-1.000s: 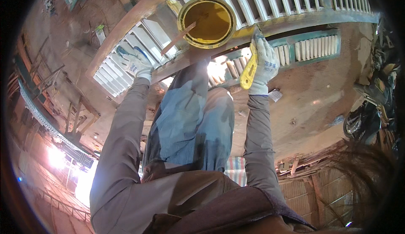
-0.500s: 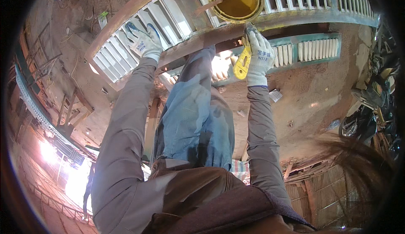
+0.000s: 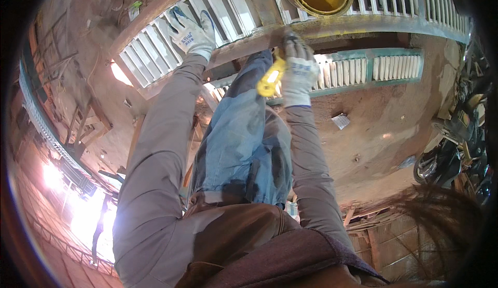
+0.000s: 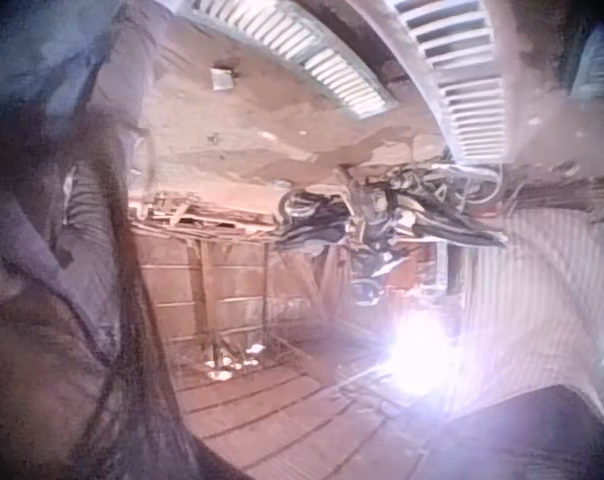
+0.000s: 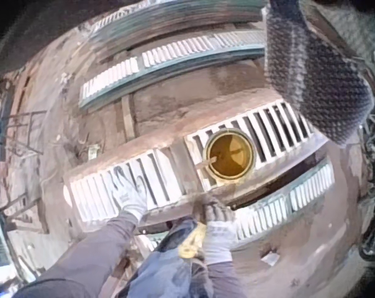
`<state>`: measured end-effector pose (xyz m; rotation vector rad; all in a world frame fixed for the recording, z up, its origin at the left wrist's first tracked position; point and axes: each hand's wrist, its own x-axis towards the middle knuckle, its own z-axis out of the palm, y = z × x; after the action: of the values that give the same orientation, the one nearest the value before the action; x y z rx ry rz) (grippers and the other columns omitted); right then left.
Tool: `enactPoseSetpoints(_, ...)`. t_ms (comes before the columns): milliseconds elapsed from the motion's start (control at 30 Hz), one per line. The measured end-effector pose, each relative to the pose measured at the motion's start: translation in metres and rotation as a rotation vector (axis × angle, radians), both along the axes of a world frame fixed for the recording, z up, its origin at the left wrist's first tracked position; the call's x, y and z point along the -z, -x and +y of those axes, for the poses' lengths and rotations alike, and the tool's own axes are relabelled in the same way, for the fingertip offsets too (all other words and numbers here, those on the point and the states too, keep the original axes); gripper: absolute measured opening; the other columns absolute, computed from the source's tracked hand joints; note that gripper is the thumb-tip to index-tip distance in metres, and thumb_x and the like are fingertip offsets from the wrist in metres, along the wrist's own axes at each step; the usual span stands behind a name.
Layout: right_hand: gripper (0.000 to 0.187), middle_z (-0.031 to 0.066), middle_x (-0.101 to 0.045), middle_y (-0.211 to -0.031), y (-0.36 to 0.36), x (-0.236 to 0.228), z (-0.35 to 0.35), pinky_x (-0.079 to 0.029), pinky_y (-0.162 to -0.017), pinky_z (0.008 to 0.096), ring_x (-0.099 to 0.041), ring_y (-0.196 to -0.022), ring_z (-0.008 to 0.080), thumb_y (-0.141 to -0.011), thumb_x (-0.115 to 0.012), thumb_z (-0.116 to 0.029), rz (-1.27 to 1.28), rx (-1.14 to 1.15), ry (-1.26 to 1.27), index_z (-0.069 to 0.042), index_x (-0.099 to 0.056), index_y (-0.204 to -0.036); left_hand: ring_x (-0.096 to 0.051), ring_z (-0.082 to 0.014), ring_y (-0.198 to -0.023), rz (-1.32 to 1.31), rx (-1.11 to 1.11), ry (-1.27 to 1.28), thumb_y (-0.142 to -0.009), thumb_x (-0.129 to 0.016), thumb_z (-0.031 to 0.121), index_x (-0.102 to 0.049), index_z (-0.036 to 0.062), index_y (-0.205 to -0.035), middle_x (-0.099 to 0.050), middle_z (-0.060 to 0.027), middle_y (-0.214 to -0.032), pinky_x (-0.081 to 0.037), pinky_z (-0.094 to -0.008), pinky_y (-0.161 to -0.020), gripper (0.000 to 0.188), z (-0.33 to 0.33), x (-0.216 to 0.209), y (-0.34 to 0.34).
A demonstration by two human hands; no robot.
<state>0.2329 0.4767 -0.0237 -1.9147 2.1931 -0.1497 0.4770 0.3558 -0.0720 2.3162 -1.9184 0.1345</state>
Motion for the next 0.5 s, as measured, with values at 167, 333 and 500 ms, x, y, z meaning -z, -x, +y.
enactPoseSetpoints(167, 0.028, 0.0046, -0.064, -0.108, -0.061, -0.005, 0.019, -0.047, -0.080, 0.0410, -0.060, -0.094, 0.0243, -0.080, -0.061, -0.020, -0.132, -0.113, 0.111, -0.016, -0.066, -0.107, -0.033, -0.0459, -0.130, 0.003, 0.010, 0.016, -0.087, -0.051, 0.054, -0.032, -0.0078, -0.143, -0.028, -0.0269, -0.149, -0.030, -0.0535, -0.108, 0.086, -0.005, 0.009, 0.006)
enactPoseSetpoints(333, 0.023, 0.0073, -0.069, -0.097, 0.011, -0.010, 0.018, -0.051, -0.080, 0.0331, -0.065, -0.088, 0.0212, -0.079, -0.063, -0.018, -0.254, 0.182, 0.202, -0.012, -0.070, -0.100, -0.034, -0.0410, -0.135, -0.027, -0.007, 0.045, -0.090, -0.050, 0.052, -0.030, -0.0014, -0.146, -0.031, -0.0249, -0.149, -0.030, -0.0503, -0.109, 0.080, -0.002, 0.002, -0.003)
enactPoseSetpoints(500, 0.033, 0.0105, -0.069, -0.110, 0.163, 0.001, -0.014, -0.052, -0.089, 0.0320, -0.067, -0.100, 0.0254, -0.083, -0.058, -0.002, -0.110, 0.290, 0.528, -0.008, -0.068, -0.114, -0.031, -0.0425, -0.135, 0.003, -0.009, -0.008, -0.091, -0.044, 0.054, -0.027, -0.0065, -0.147, -0.021, -0.0237, -0.155, -0.029, -0.0498, -0.110, 0.084, -0.006, 0.006, 0.010)
